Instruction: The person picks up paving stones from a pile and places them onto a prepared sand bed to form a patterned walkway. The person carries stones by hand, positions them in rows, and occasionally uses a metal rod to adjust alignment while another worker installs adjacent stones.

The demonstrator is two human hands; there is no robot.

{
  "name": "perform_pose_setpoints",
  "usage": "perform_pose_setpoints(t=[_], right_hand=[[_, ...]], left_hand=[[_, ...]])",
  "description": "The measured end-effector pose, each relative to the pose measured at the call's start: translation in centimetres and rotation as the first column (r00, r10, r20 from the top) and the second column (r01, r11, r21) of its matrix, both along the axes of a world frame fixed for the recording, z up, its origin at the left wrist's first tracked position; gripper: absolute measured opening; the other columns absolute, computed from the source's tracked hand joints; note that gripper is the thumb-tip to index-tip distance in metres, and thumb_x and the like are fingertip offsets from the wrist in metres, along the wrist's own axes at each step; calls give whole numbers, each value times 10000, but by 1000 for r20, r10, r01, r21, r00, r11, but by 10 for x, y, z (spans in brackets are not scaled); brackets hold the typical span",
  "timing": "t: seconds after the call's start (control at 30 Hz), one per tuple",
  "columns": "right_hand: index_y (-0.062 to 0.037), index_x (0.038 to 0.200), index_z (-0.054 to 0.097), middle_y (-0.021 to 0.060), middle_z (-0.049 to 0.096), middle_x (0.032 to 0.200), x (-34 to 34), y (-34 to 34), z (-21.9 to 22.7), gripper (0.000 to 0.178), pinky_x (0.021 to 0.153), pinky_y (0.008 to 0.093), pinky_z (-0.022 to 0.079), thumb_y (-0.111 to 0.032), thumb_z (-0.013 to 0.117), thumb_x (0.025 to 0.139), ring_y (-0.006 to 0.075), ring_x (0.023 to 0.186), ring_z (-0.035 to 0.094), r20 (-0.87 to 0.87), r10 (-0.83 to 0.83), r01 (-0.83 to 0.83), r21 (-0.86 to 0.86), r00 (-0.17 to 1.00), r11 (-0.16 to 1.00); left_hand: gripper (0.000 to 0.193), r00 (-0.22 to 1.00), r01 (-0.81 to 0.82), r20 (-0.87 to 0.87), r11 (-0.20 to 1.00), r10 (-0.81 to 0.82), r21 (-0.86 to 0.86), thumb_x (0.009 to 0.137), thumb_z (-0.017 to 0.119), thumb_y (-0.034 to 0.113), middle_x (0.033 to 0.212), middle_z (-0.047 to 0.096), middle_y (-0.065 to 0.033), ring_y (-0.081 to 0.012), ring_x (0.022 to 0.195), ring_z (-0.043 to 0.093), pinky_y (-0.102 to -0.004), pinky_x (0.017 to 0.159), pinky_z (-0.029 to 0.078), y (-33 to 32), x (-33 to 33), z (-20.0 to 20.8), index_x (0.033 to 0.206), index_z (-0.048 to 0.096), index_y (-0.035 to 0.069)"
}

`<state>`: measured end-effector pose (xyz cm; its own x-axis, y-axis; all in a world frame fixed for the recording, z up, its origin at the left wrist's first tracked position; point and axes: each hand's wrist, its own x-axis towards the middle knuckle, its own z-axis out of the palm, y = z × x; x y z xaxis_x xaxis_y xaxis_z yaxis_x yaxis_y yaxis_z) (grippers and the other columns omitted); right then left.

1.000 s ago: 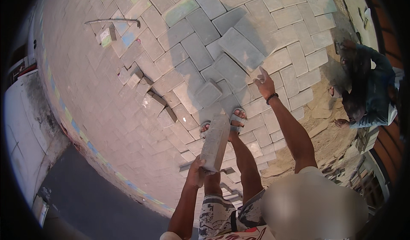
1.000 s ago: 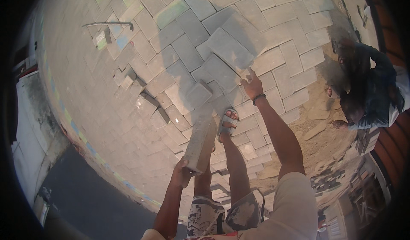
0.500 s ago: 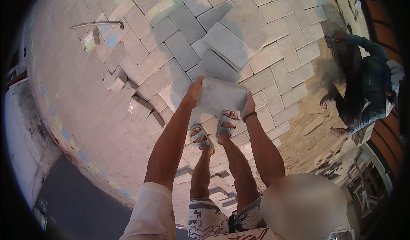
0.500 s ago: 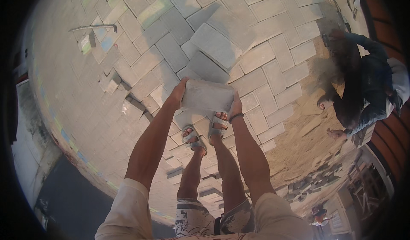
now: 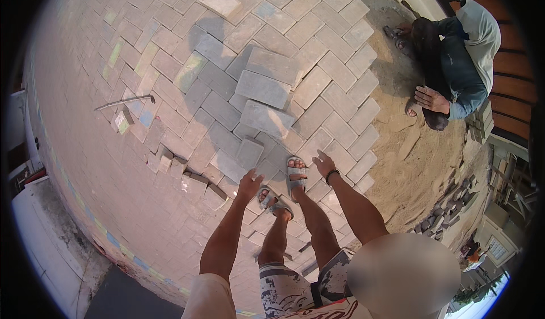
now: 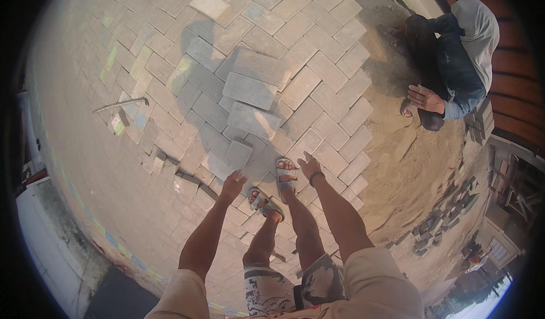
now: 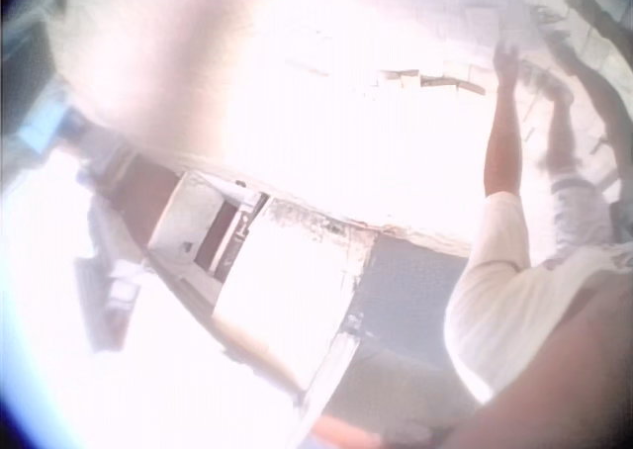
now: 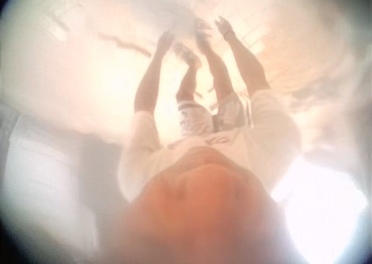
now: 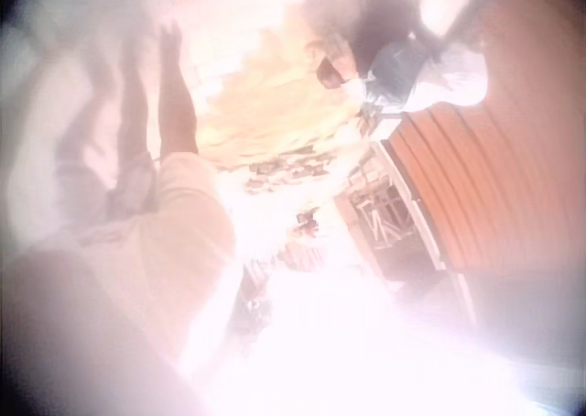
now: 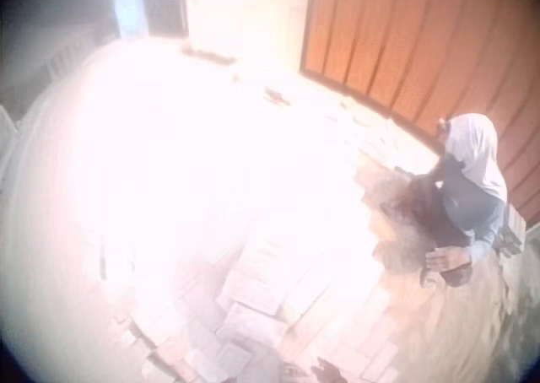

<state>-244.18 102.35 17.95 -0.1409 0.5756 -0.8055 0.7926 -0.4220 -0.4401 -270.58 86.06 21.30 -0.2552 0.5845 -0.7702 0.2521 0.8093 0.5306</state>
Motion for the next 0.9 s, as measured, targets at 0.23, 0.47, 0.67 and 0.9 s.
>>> perform_pose_setpoints(t=[0.23,0.47,0.67,0.9], right_hand=[[-60,1269,509,197,489,1301,239,-164,159,619,1040,400,346,-394,630,763,333,1239,434,361,36,21,-152,932,988],[-36,1246,522,187,504,1282,313,-347,262,570,935,411,450,-279,669,752,316,1146,522,403,-484,578,-149,777,803],[-59,1291,473,155,574,1197,272,-477,318,531,663,407,554,-217,636,812,301,1038,593,287,-743,796,-198,605,572],[-82,1221,532,103,580,1191,227,-563,376,397,719,353,556,-223,579,853,220,975,630,324,-918,961,-225,230,161]], left_hand=[[425,926,-237,154,847,345,-476,860,553,294,1016,606,-145,-266,782,600,-390,638,491,-249,30,124,1204,530,45],[458,908,-224,155,762,390,-608,881,514,336,1156,576,-164,-320,811,619,-412,654,438,-272,-7,220,1283,451,127],[437,932,-240,200,928,302,-283,837,548,351,1043,593,-109,-247,717,604,-327,550,398,-180,-44,252,1211,483,134],[604,985,-24,165,979,58,-201,888,463,418,1366,393,-184,-409,968,567,-488,780,429,-80,-53,272,1390,271,143]])
